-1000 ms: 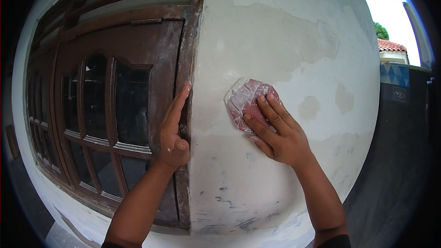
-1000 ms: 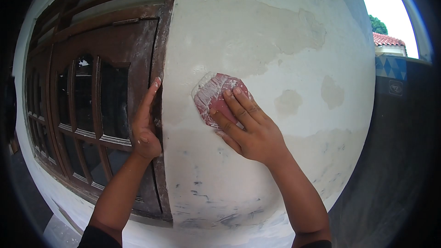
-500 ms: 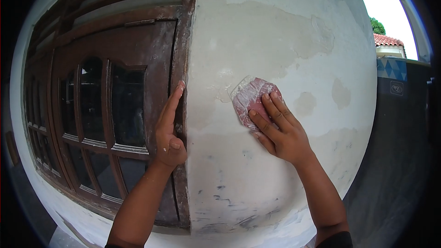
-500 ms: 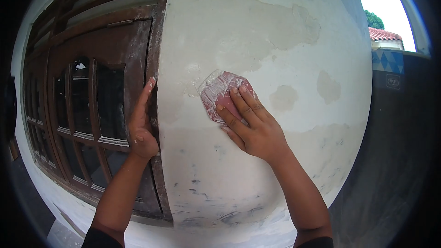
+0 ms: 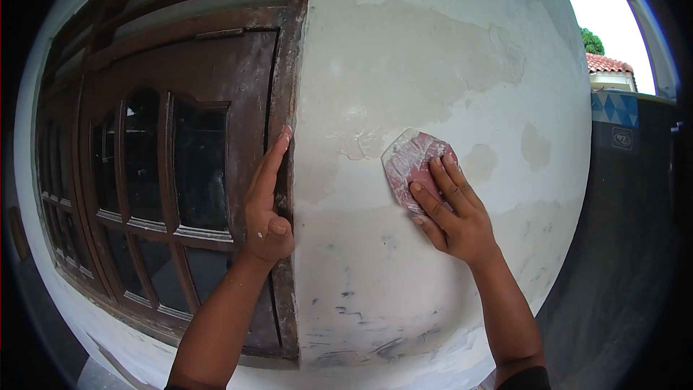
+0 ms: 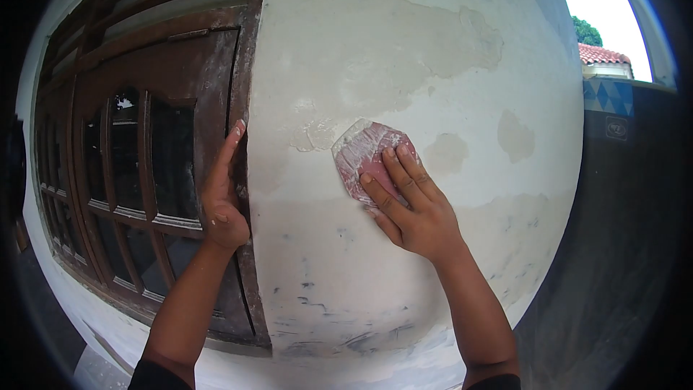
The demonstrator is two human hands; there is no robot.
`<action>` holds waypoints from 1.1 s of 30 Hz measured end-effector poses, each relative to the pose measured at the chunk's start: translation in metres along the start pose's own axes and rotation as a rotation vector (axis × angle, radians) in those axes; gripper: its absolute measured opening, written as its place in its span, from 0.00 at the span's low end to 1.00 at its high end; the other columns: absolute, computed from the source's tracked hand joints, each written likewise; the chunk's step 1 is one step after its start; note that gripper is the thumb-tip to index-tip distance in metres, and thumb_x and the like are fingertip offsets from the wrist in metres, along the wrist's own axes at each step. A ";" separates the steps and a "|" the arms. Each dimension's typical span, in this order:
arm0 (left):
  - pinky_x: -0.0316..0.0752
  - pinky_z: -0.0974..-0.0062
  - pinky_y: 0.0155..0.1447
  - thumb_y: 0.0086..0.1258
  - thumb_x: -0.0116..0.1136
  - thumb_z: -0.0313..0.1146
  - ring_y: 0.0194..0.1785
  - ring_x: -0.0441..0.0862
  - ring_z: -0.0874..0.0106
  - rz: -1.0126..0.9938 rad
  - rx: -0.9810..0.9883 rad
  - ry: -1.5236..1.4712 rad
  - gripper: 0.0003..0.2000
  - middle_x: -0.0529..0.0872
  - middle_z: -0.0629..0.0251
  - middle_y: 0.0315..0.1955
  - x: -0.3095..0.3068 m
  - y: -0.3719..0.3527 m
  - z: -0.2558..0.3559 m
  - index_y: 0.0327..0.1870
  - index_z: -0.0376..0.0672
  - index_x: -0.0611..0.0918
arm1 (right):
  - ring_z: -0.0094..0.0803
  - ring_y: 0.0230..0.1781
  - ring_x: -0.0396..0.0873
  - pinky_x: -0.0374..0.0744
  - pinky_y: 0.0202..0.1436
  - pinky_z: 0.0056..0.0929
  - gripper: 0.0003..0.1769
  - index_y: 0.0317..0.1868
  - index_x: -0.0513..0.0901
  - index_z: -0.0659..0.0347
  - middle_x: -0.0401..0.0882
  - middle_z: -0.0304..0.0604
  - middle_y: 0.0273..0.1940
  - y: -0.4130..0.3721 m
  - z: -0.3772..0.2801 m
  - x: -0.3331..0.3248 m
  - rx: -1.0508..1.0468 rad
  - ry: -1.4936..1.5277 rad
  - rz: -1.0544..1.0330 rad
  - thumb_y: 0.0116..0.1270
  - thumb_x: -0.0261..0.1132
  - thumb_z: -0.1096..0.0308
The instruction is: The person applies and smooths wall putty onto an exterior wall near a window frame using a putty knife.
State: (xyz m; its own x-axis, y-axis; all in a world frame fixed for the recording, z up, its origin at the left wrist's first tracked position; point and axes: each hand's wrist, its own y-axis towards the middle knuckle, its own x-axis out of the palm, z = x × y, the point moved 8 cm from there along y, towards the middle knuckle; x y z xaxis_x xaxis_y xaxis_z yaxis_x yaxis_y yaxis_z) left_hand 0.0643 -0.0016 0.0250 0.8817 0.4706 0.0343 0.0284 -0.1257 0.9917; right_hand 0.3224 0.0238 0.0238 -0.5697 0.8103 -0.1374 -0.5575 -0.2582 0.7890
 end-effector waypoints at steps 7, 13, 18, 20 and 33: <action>0.58 0.58 0.81 0.66 0.30 0.81 0.78 0.66 0.52 -0.004 0.009 0.016 0.59 0.70 0.40 0.73 0.001 0.001 0.000 0.75 0.24 0.64 | 0.52 0.76 0.67 0.74 0.74 0.47 0.28 0.65 0.84 0.48 0.72 0.54 0.73 0.033 -0.012 0.002 -0.045 0.011 0.026 0.63 0.74 0.61; 0.57 0.58 0.81 0.66 0.32 0.82 0.79 0.65 0.52 -0.018 -0.014 0.005 0.59 0.68 0.40 0.74 0.000 0.000 0.001 0.76 0.25 0.64 | 0.52 0.76 0.67 0.74 0.75 0.48 0.27 0.65 0.84 0.48 0.72 0.54 0.72 0.005 -0.002 -0.001 -0.047 0.013 -0.008 0.64 0.74 0.61; 0.56 0.58 0.81 0.66 0.33 0.82 0.79 0.65 0.52 -0.009 -0.015 -0.008 0.59 0.68 0.40 0.74 0.000 0.001 0.001 0.76 0.25 0.64 | 0.52 0.76 0.67 0.74 0.74 0.48 0.26 0.64 0.85 0.47 0.72 0.53 0.72 0.023 -0.006 -0.005 -0.042 0.024 0.046 0.64 0.74 0.61; 0.57 0.58 0.81 0.66 0.33 0.82 0.79 0.65 0.52 -0.014 -0.011 -0.009 0.59 0.69 0.40 0.74 0.000 0.000 -0.002 0.76 0.25 0.64 | 0.52 0.76 0.68 0.74 0.75 0.47 0.25 0.63 0.86 0.48 0.72 0.53 0.72 0.036 -0.015 0.000 -0.079 0.028 0.004 0.64 0.74 0.61; 0.57 0.57 0.81 0.67 0.32 0.82 0.78 0.65 0.51 -0.018 -0.010 0.007 0.59 0.69 0.39 0.73 0.000 0.000 0.001 0.75 0.25 0.64 | 0.50 0.74 0.70 0.75 0.73 0.47 0.25 0.61 0.87 0.46 0.75 0.52 0.70 0.042 -0.020 -0.002 -0.098 0.032 0.012 0.61 0.72 0.62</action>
State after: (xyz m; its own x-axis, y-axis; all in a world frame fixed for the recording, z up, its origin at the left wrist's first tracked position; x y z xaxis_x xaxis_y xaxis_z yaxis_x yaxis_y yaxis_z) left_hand 0.0649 -0.0024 0.0250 0.8776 0.4791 0.0179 0.0389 -0.1084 0.9933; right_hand 0.2881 0.0007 0.0456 -0.5950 0.7899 -0.1484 -0.6061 -0.3197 0.7283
